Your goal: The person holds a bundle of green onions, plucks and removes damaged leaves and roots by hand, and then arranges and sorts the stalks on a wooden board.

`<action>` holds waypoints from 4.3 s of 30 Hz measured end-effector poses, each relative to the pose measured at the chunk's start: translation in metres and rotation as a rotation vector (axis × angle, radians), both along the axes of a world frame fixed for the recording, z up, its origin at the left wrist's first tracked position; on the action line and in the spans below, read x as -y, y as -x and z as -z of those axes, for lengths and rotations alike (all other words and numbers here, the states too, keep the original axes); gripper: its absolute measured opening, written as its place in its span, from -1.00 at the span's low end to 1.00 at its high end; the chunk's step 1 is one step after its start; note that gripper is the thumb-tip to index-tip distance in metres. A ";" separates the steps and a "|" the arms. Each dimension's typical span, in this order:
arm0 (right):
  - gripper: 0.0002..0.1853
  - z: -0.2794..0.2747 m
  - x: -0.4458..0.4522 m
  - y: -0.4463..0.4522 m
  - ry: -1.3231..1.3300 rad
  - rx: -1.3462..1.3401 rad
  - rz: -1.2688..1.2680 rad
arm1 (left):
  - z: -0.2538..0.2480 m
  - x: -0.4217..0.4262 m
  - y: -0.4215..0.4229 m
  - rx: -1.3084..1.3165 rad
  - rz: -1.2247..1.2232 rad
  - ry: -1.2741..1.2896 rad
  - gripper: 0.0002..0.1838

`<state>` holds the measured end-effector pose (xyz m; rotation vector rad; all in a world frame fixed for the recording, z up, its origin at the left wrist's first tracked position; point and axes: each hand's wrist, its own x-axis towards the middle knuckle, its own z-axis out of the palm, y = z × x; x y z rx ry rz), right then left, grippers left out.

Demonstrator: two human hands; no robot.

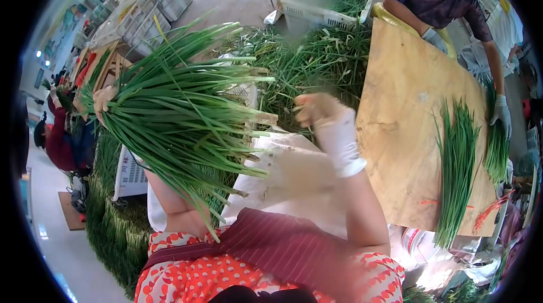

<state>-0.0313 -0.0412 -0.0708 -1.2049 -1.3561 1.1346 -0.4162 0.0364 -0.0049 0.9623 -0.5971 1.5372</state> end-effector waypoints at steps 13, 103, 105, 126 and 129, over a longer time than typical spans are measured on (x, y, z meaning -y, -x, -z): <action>-0.72 -0.049 0.019 0.059 0.041 -0.295 -0.280 | 0.005 -0.013 -0.011 -0.017 -0.091 -0.123 -0.83; -0.83 0.017 -0.045 -0.026 -0.049 -0.240 -0.137 | -0.014 -0.035 0.046 -0.138 0.555 -0.693 -0.82; -0.74 0.041 -0.063 -0.045 0.103 -0.273 0.161 | -0.015 -0.033 0.046 -0.140 0.553 -0.692 -0.82; -0.70 0.009 -0.020 0.067 0.361 -0.958 -0.255 | -0.010 -0.038 0.038 -0.112 0.578 -0.668 -0.82; -0.76 0.015 -0.027 0.058 0.372 -0.929 -0.207 | -0.008 -0.038 0.037 -0.104 0.580 -0.665 -0.82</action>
